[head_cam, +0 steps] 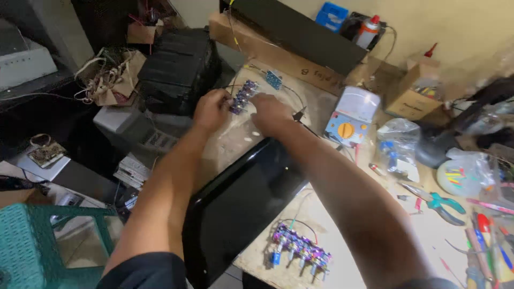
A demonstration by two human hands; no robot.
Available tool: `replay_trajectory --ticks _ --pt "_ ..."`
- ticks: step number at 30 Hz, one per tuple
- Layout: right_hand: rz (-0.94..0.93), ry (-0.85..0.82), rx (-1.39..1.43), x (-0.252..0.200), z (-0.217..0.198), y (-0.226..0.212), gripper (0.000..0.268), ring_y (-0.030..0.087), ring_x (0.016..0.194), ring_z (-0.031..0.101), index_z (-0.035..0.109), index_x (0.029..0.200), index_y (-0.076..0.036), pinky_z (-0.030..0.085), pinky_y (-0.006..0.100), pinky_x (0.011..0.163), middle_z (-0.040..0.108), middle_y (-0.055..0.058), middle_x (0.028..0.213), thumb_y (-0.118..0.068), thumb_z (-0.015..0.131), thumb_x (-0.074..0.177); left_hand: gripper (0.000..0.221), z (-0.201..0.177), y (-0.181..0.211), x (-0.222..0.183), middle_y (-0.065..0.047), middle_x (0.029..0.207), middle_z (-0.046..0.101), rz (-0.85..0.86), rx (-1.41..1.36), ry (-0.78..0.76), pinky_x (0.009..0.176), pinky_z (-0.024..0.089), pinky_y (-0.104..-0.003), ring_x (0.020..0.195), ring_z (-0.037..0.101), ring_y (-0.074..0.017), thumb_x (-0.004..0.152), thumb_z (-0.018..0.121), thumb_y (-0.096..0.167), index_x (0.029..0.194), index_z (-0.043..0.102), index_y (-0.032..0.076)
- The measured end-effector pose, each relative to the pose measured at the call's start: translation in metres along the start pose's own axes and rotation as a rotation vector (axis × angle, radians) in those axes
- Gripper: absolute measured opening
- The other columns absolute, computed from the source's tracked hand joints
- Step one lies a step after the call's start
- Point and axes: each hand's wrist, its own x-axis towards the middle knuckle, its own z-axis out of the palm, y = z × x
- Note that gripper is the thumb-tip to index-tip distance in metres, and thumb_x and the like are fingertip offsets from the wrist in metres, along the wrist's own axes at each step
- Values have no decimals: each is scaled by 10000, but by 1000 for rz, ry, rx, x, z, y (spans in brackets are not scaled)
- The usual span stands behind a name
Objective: Repairing an electronic device by stripping wires and soldering components on a workbench
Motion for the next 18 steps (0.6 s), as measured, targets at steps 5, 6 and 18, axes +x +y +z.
replay_trajectory --ticks 5,6,18 --pt "-3 -169 -40 58 48 16 470 293 1247 604 649 1309 -224 561 524 981 633 36 1325 -340 630 853 58 -3 7 0 -139 946 677 63 69 -15 810 560 -527 967 680 -411 952 663 143 1008 672 129" --pt "18 -173 -47 62 51 17 447 277 1155 673 675 1269 -301 581 509 948 665 -11 1255 -336 642 824 68 -4 9 -1 -149 957 674 78 76 -33 836 552 -530 979 679 -405 953 649 141 1017 667 129" --pt "-487 137 -10 60 76 46 329 379 1003 701 729 1118 -116 586 462 860 691 99 1104 -193 564 844 108 -12 18 -1 -114 992 678 4 154 -80 831 543 -527 980 688 -404 1017 608 305 1086 625 223"
